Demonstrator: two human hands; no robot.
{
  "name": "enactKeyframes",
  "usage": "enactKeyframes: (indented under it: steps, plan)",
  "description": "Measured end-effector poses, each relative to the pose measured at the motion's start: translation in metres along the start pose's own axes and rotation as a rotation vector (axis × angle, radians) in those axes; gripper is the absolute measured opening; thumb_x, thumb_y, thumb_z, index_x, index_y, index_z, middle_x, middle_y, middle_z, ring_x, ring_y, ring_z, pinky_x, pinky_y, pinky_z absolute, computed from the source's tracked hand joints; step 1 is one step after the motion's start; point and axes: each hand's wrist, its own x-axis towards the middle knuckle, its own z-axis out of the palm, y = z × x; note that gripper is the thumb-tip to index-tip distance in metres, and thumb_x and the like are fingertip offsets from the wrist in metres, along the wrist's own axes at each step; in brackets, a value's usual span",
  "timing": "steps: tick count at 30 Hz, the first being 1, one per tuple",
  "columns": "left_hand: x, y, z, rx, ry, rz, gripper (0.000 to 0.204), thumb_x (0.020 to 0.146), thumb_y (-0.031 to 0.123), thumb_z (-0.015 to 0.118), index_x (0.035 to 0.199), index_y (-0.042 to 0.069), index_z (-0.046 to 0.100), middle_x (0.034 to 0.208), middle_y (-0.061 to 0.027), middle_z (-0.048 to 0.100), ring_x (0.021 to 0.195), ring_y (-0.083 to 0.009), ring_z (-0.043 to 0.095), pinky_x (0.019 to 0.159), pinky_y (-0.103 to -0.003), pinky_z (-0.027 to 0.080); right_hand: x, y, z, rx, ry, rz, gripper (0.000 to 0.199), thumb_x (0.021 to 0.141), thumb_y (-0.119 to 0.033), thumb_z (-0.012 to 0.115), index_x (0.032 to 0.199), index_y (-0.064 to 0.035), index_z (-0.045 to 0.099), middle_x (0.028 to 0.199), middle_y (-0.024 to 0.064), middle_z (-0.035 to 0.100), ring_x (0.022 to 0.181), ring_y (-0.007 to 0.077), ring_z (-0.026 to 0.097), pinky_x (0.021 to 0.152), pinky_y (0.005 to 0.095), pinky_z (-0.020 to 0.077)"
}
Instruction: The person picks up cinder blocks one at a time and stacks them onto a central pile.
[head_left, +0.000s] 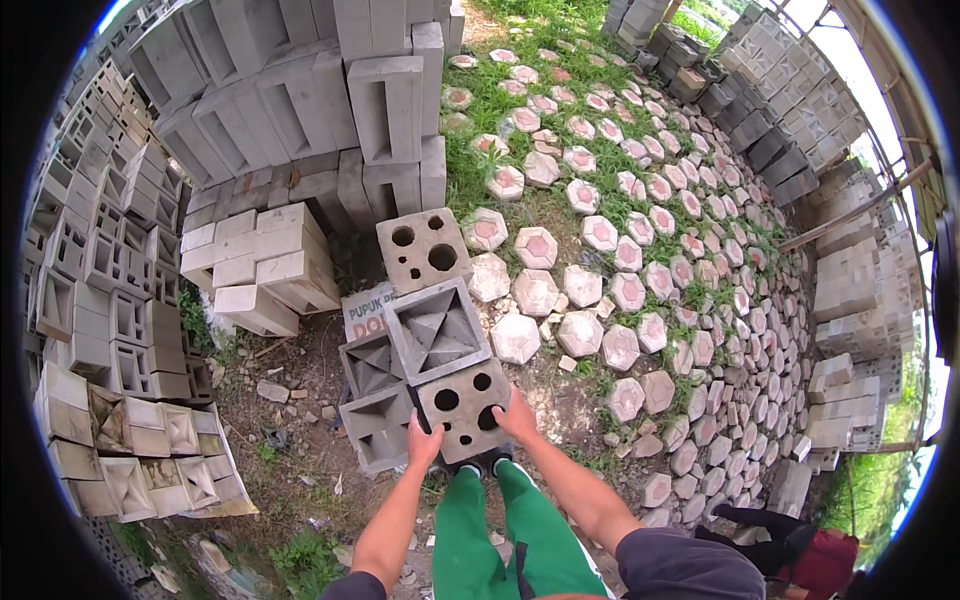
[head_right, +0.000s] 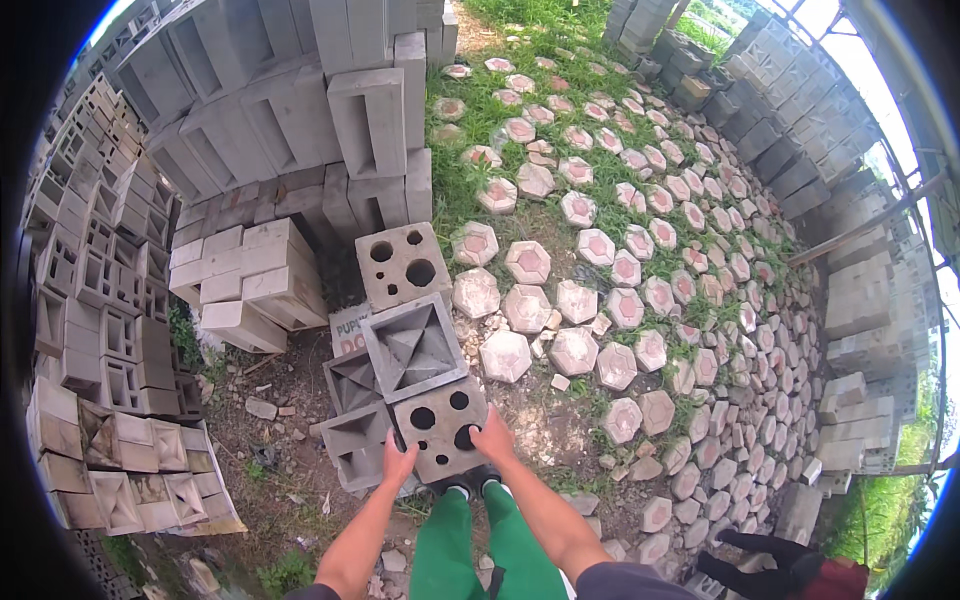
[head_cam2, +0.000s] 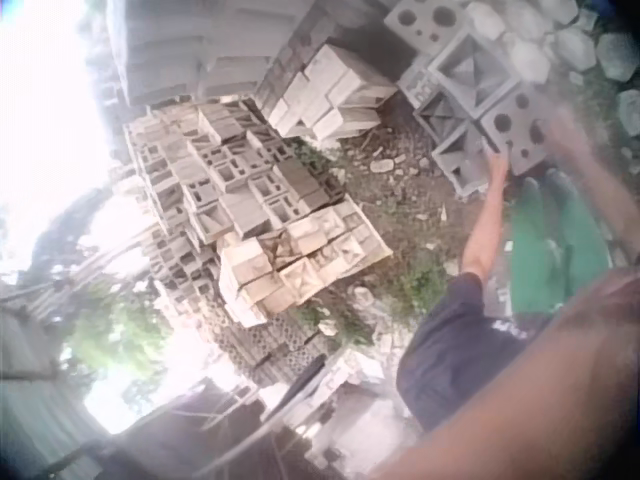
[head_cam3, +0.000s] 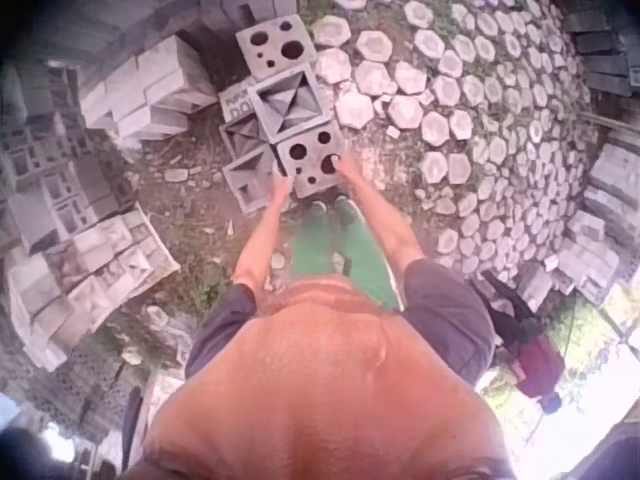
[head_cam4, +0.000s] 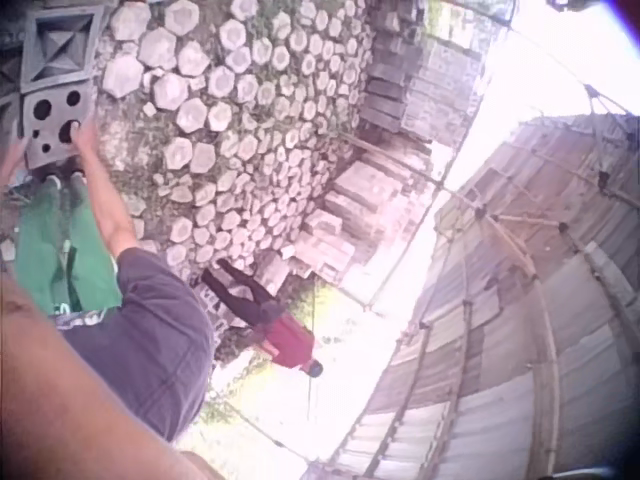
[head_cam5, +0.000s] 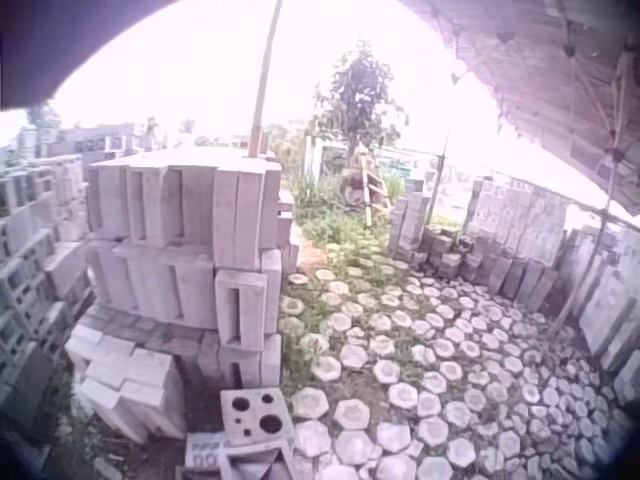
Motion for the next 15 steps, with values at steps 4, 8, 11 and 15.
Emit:
enactKeyframes:
  steps: [4,8,11,15]
  plan:
    - [0.007,0.027,0.02,-0.058,-0.009,-0.068,0.082,0.071,0.021,0.067,0.14,-0.004,0.03,0.136,-0.0268,0.042,0.128,-0.0363,0.041,0.107,-0.039,0.033,0.027,0.013,0.001,0.093,-0.052,-0.122,0.075,0.07,-0.017,0.069,0.137,-0.0079,0.036,0.115,0.0239,0.06,0.108,0.0399,0.057,0.092,0.0447,0.0456]
    - [0.01,0.002,0.041,-0.206,0.216,0.052,0.075,0.071,0.012,0.06,0.14,-0.001,0.033,0.129,-0.0228,0.05,0.12,-0.034,0.049,0.103,-0.038,0.037,0.039,0.015,0.005,0.162,-0.058,-0.178,0.075,0.068,-0.014,0.07,0.136,-0.0079,0.039,0.115,0.0226,0.061,0.108,0.038,0.058,0.093,0.0418,0.046]
    - [0.012,0.0,0.04,-0.312,0.2,0.003,0.074,0.071,0.008,0.057,0.141,-0.001,0.033,0.126,-0.0212,0.053,0.117,-0.0319,0.052,0.101,-0.037,0.039,0.044,0.016,0.005,0.313,-0.092,-0.222,0.075,0.066,-0.01,0.07,0.135,-0.006,0.042,0.113,0.0194,0.063,0.107,0.0329,0.06,0.094,0.0381,0.0458]
    - [0.014,-0.014,0.045,-0.335,0.137,-0.062,0.072,0.072,0.006,0.055,0.14,0.0,0.034,0.126,-0.0194,0.055,0.116,-0.0293,0.054,0.099,-0.035,0.041,0.048,0.027,0.008,0.415,-0.161,-0.216,0.074,0.063,-0.001,0.066,0.134,-0.0026,0.043,0.113,0.0151,0.063,0.106,0.0261,0.06,0.095,0.0346,0.0449]
